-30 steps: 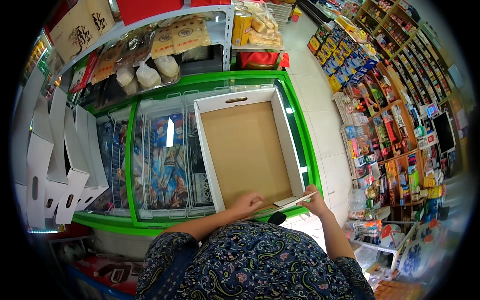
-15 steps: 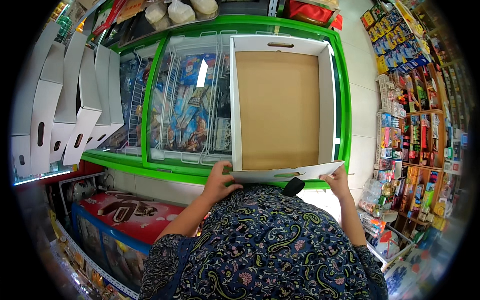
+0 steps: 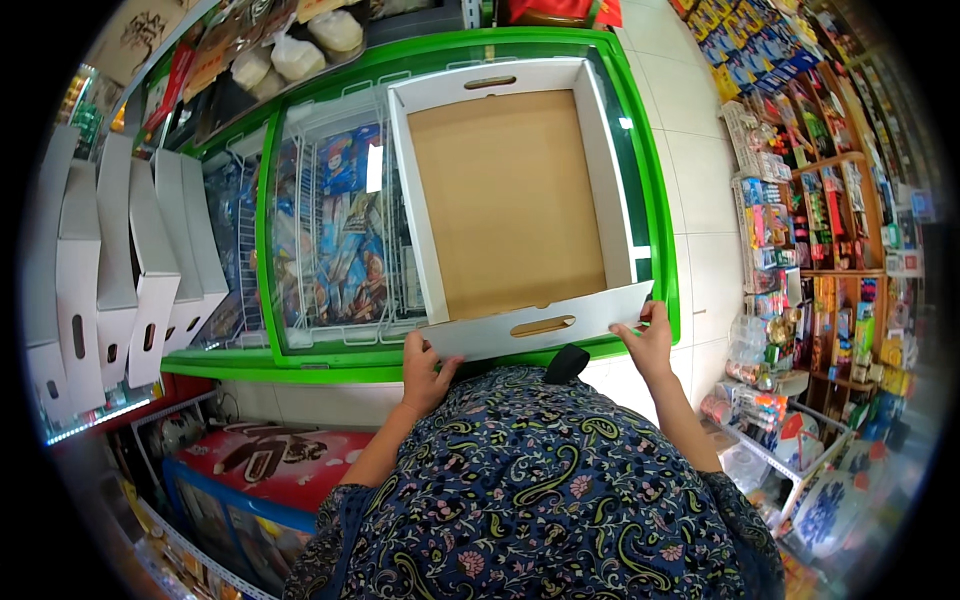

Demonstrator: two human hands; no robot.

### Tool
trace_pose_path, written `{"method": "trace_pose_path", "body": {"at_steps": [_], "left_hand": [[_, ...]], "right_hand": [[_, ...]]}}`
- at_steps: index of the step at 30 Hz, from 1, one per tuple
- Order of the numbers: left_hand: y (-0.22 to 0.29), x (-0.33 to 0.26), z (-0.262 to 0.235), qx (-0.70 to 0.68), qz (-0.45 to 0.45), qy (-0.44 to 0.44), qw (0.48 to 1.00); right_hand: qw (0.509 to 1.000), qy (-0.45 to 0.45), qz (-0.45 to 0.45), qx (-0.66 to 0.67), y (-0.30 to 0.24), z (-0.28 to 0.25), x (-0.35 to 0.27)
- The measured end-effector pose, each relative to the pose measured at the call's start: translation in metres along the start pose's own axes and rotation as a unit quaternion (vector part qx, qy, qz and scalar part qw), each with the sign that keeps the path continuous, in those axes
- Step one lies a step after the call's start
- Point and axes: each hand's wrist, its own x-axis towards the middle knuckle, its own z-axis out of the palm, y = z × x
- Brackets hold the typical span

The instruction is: The person assembles flat cardboard boxes by folding and taping them into rectangular containers. They repeatedly pick up flat pieces, fold the sides, and secure them with tape, then stack the finished boxes on a freezer. The person also briefly walks outside to pick up an orange box before returning to continue assembling more boxes.

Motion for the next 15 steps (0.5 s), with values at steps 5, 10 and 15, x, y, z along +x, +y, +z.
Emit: {"method": "trace_pose_path", "body": {"at_steps": [5, 10, 15], "left_hand": [[-0.009, -0.007, 0.013, 0.019, 0.016, 0.034, 0.999], [-0.013, -0.009, 0.018, 0.01, -0.009, 0.074, 0.997], [0.001, 0.002, 0.011, -0.089, -0.104, 0.074, 0.988]], "right_hand": [[0.997, -0.038, 0.038, -0.062, -0.022, -0.012, 0.009], [0.975, -0.124, 0.122, -0.138, -0.043, -0.025, 0.029], [0.972, -0.131, 0.141, -0.133, -0.034, -0.021, 0.045]]}}
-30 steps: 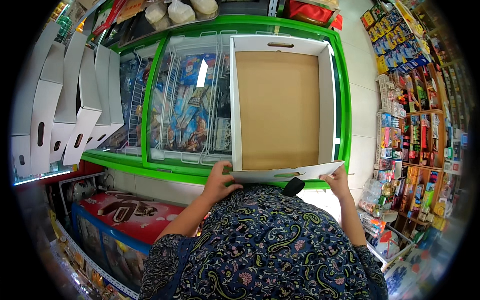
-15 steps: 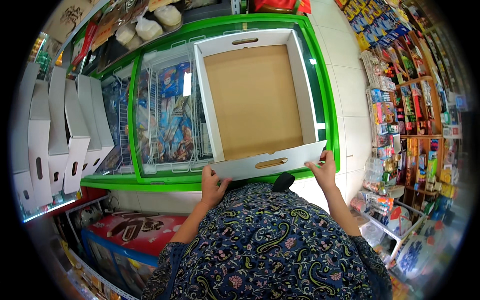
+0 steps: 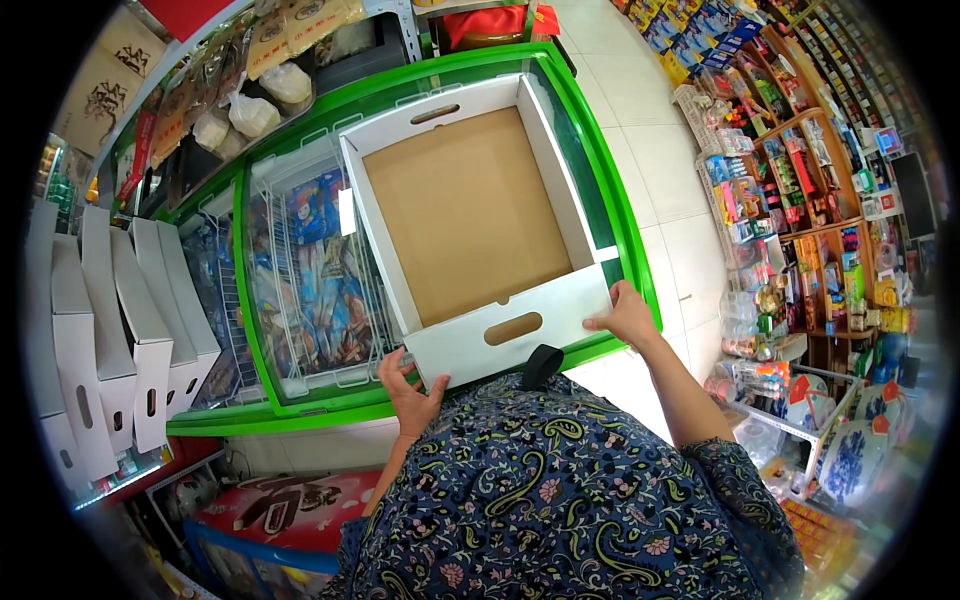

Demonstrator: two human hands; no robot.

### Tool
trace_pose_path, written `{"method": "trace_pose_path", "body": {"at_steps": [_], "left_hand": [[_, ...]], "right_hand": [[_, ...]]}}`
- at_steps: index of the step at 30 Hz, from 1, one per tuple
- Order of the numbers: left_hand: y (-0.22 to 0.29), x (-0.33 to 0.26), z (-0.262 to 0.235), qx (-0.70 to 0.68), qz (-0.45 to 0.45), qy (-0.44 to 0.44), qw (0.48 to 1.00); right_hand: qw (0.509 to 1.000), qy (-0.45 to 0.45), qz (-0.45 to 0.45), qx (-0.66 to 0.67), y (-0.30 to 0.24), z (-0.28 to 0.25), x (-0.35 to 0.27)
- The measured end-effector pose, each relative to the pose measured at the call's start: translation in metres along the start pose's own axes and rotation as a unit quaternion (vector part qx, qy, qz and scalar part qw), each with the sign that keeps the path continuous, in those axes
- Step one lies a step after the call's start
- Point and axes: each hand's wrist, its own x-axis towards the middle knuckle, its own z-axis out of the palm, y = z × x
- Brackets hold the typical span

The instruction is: The person assembles flat cardboard boxes by folding and taping them into rectangular containers. They repeatedly pick up flat pieces, fold the sides, and secure them with tape, then stack the finished boxes on a freezer. The person also briefly walks outside to pick up an orange box before returning to continue assembling more boxes.

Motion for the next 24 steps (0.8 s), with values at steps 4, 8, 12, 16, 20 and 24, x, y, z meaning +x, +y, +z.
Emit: {"method": "trace_pose_path", "body": {"at_steps": [4, 8, 12, 16, 20, 24], "left_hand": [[-0.016, 0.009, 0.003, 0.191, 0.116, -0.064, 0.973], [0.046, 0.024, 0.012, 0.39, 0.182, -0.133, 0.893], [0.051, 0.043, 0.023, 0.341, 0.249, -0.197, 0.885], [0.053, 0.049, 0.035, 0.336, 0.29, -0.186, 0.877], [0.053, 0.049, 0.035, 0.337, 0.294, -0.2, 0.872], [0.059, 0.051, 0.033, 0.351, 0.291, -0.235, 0.858]], "right_hand": [[0.991, -0.028, 0.019, 0.13, 0.008, 0.012, 0.011], [0.976, -0.007, 0.022, 0.218, 0.009, 0.021, 0.006], [0.975, 0.02, 0.022, 0.221, 0.005, 0.024, 0.003], [0.984, 0.033, 0.008, 0.176, 0.027, 0.037, 0.021], [0.982, -0.002, 0.039, 0.186, 0.018, 0.033, 0.023], [0.99, 0.022, 0.016, 0.138, 0.02, 0.036, 0.028]]}}
